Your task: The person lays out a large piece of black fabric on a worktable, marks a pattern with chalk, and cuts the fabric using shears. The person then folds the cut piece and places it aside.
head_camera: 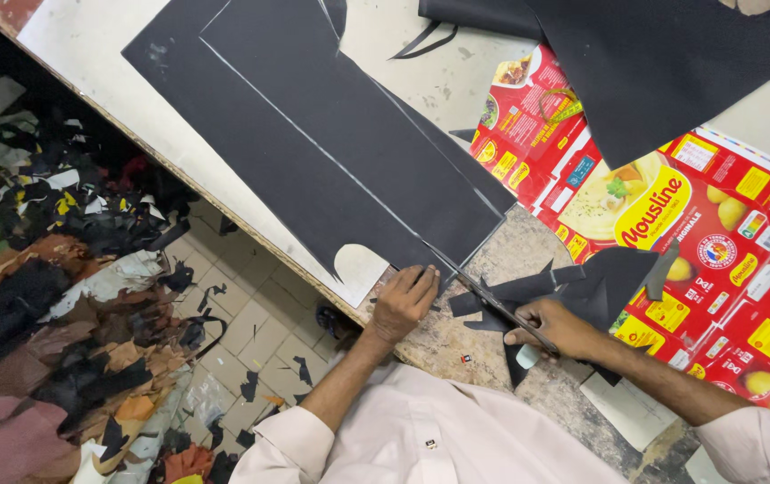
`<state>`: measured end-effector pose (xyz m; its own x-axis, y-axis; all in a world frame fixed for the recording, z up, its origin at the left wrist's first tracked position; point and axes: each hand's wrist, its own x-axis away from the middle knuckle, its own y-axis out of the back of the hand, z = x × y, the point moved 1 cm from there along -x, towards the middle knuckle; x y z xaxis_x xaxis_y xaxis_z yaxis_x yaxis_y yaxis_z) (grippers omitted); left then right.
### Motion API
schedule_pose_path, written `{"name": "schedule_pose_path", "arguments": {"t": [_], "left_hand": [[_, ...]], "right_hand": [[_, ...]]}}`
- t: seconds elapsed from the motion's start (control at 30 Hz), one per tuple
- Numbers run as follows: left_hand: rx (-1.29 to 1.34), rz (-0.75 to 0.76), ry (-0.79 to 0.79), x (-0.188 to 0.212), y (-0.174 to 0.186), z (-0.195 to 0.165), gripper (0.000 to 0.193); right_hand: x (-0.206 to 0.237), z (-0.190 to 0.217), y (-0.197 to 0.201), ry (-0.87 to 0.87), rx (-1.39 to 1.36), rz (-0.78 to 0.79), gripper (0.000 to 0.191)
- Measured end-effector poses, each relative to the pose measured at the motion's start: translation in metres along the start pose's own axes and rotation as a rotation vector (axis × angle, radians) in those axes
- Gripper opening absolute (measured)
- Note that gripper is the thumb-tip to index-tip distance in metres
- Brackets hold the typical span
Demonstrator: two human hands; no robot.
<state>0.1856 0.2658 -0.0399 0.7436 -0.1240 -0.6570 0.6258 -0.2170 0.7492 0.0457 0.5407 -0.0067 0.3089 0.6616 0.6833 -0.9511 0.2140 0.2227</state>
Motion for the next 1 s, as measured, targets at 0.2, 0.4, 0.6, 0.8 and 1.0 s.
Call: {"name": "schedule_pose_path", "arguments": {"t": [0.2, 0.4, 0.6, 0.8, 1.0], "left_hand": [[0.032, -0.016, 0.005, -0.015, 0.018, -0.001, 0.016], [0.053, -0.069, 0.009, -0.017, 0.026, 0.001, 0.019], [0.030, -0.080, 0.006, -0.005, 0.015, 0.001, 0.018], [0.044, -0.070, 0.001, 0.000, 0.004, 0.003, 0.015], [0.080, -0.091, -0.009, -0.014, 0.025, 0.005, 0.018]], "right_hand": [[-0.003, -0.012, -0.003, 0.033, -0.038, 0.005, 0.049], [-0.017, 0.006, 0.008, 0.137, 0.009, 0.048, 0.051], [-0.045, 0.046, 0.009, 0.112, -0.080, 0.094, 0.046], [-0.049, 0.051, 0.003, 0.097, -0.044, 0.055, 0.043], [-0.051, 0.055, 0.004, 0.109, -0.091, 0.079, 0.048]]}}
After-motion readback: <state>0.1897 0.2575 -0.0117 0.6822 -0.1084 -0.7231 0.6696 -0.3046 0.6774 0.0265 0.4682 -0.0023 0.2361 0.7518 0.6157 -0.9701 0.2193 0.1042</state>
